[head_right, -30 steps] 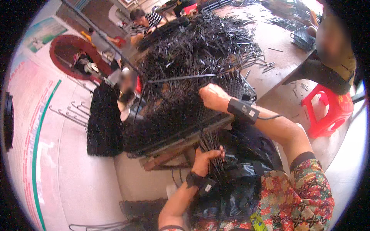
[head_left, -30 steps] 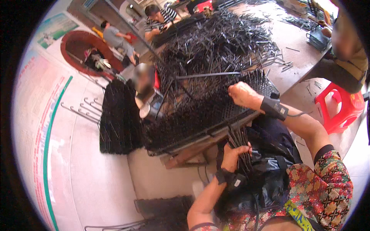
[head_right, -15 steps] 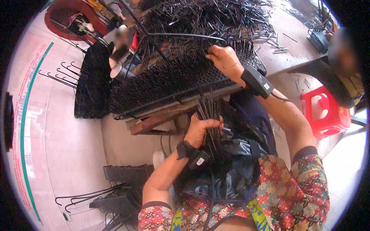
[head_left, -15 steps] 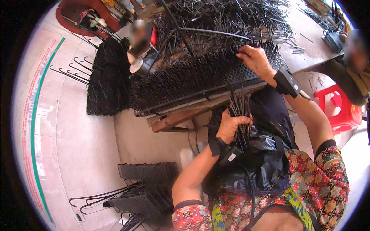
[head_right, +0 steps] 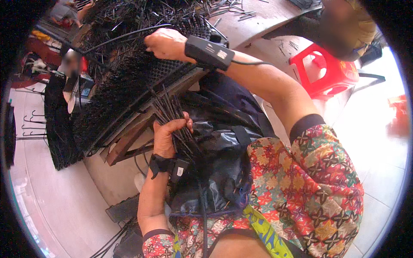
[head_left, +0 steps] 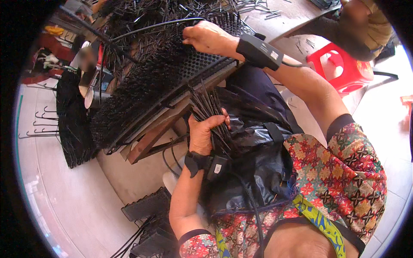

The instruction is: The person inserts thin black metal rods into the holes of a perforated plastic hanger base. They repeatedly pick up rods from a pile on the table and insert them one by one into the base, occasionally adjusting the bundle in their hand.

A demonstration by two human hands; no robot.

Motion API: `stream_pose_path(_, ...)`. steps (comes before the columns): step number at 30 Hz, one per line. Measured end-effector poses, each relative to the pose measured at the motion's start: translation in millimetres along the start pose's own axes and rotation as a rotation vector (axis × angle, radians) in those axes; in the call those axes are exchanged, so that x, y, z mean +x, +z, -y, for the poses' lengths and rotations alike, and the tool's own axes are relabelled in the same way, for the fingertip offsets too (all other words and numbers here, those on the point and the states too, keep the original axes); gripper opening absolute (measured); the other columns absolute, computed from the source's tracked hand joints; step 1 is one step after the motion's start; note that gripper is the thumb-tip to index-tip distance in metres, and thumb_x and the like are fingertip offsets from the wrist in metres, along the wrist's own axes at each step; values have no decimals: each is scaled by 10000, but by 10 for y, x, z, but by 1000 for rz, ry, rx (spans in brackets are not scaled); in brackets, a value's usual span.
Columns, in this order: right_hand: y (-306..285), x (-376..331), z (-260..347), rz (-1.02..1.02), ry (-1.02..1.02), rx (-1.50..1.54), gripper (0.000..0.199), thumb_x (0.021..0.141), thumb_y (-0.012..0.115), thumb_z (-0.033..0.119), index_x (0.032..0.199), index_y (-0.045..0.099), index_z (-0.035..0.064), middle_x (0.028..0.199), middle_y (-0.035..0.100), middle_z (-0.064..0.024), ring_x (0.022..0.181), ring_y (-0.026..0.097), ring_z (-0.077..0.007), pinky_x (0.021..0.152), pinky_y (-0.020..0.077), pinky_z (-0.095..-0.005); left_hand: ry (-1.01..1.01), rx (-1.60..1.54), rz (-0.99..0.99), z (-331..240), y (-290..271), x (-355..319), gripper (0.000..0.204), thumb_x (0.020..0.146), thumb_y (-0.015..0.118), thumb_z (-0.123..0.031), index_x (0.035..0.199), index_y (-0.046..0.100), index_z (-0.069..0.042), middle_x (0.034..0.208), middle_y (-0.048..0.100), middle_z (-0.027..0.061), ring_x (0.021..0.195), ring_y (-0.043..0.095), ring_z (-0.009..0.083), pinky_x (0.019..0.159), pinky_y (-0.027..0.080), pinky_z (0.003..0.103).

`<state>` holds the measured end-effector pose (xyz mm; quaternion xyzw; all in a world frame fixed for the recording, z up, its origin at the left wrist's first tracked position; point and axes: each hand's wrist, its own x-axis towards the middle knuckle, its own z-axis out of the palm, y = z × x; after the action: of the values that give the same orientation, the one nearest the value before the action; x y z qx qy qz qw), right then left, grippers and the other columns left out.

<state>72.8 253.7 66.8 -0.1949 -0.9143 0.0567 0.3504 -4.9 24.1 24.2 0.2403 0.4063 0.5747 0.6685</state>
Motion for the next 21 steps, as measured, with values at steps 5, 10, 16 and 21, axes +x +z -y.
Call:
stream_pose_path(5,-63,35,25,131,-108,-49,193,735,632,181,733,538,13,675,569,-174,696,580,-357,582,450,-424,-12,-34,8,53,-20,9,191,670,609,40,860,586,42,753,614,102,635,611,204,595,531,318)
stream_pose_path(10,-193,-187,316,102,83,42,348,766,662,317,745,571,-17,613,557,-197,592,575,-362,514,445,-400,7,-5,6,43,-9,-7,208,659,624,32,863,585,41,758,615,103,633,608,200,586,528,313)
stream_pose_path(16,-325,-481,645,502,655,816,375,781,681,325,905,634,-25,666,595,-37,557,556,-101,473,444,-231,13,19,49,34,28,5,236,651,644,29,876,577,41,754,615,97,628,604,193,581,521,305)
stream_pose_path(21,-301,-642,738,359,674,1027,264,744,697,211,822,640,-35,648,606,-70,518,555,-136,459,454,-254,38,23,5,3,72,-30,228,654,631,39,874,574,41,746,612,97,618,598,187,576,515,299)
